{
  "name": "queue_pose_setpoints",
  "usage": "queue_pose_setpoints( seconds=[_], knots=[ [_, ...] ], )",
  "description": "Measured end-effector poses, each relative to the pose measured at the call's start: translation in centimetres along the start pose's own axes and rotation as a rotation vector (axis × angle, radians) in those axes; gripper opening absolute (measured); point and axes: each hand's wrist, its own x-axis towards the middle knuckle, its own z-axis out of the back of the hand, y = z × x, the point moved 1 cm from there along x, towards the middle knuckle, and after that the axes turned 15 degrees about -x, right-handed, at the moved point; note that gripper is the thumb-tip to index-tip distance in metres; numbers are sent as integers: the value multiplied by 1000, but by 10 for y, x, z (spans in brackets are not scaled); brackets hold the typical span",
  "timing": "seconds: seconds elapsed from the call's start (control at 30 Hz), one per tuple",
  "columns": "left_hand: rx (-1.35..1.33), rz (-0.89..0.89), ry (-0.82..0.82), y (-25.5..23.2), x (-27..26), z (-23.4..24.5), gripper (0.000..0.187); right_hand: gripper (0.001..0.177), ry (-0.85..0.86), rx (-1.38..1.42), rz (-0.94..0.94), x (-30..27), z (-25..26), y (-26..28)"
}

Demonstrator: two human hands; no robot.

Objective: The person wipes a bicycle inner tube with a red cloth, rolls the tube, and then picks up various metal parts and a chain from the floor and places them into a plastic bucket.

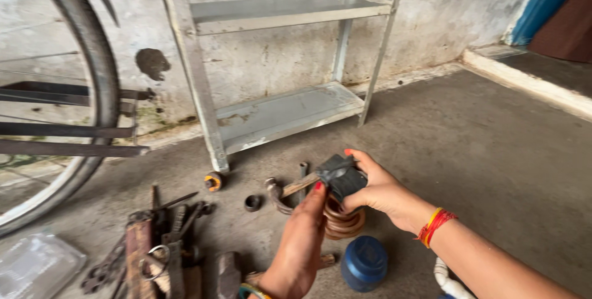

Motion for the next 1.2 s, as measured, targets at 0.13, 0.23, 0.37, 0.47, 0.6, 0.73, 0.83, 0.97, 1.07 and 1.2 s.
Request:
queue_pose_setpoints(
  seconds=[0.13,0.23,0.37,0.47,0.6,0.73,0.83,0.97,1.07,1.2],
  knots=[
    [105,95,-77,27,24,-9,62,110,-126,-89,-132,12,24,-39],
    [141,120,-106,49,39,-6,65,113,-178,-246,-188,17,33,-71],
    [194,154,-88,70,48,9,67,118,-217,-345,-262,27,31,-105],
    [229,190,-130,77,48,15,67,120,-189,-409,-270,36,22,-123],
    [228,231,-141,77,46,15,69,123,-124,-394,-248,47,9,-138],
    [233,209,-116,79,46,23,70,128,-17,-305,-219,54,15,-151],
    [201,182,-103,83,46,29,69,126,-27,-491,-266,62,16,-154],
    [154,145,-75,80,45,33,66,107,-195,-738,-226,67,2,-147],
    [199,121,-74,71,39,34,63,88,-337,-800,-154,65,-13,-129],
    [249,145,-108,56,24,36,59,48,-442,-745,162,52,-26,-82]
  ],
)
